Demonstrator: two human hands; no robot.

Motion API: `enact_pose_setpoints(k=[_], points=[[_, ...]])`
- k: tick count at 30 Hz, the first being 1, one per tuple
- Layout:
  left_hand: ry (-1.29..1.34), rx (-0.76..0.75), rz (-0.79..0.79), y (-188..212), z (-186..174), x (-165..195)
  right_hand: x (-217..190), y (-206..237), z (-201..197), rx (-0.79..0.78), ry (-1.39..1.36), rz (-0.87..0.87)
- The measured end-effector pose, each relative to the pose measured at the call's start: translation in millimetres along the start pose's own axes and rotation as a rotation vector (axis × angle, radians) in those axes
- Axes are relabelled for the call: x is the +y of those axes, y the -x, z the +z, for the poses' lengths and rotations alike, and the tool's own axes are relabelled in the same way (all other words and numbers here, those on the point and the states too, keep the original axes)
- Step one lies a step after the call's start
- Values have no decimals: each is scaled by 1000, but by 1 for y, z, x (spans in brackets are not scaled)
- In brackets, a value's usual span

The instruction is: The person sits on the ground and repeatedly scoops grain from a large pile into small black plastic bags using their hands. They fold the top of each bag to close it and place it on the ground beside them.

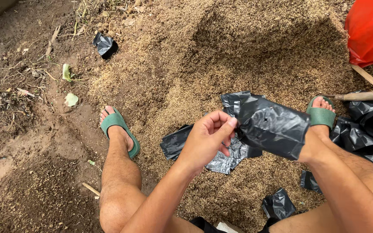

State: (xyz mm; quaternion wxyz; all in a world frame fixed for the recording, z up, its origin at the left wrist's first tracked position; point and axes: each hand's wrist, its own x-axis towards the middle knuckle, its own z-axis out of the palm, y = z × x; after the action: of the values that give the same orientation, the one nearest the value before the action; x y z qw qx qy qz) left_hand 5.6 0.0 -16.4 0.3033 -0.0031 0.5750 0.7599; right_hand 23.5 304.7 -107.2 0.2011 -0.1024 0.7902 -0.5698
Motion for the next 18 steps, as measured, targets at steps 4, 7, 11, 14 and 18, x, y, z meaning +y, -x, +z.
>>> enact_pose_setpoints(k=[4, 7, 11, 14, 18], points=[[-15, 89, -103, -3, 3, 2, 4, 0, 7, -27, 19, -14], [30, 17, -106, -5, 2, 1, 5, 0, 5, -33, 30, -19], [35, 38, -154, -8, 1, -4, 5, 2, 3, -37, 54, -30], [77, 36, -181, -8, 0, -8, 7, 3, 4, -43, 81, -36], [19, 67, -22, -9, -1, -13, 6, 3, 1, -35, 118, -46]])
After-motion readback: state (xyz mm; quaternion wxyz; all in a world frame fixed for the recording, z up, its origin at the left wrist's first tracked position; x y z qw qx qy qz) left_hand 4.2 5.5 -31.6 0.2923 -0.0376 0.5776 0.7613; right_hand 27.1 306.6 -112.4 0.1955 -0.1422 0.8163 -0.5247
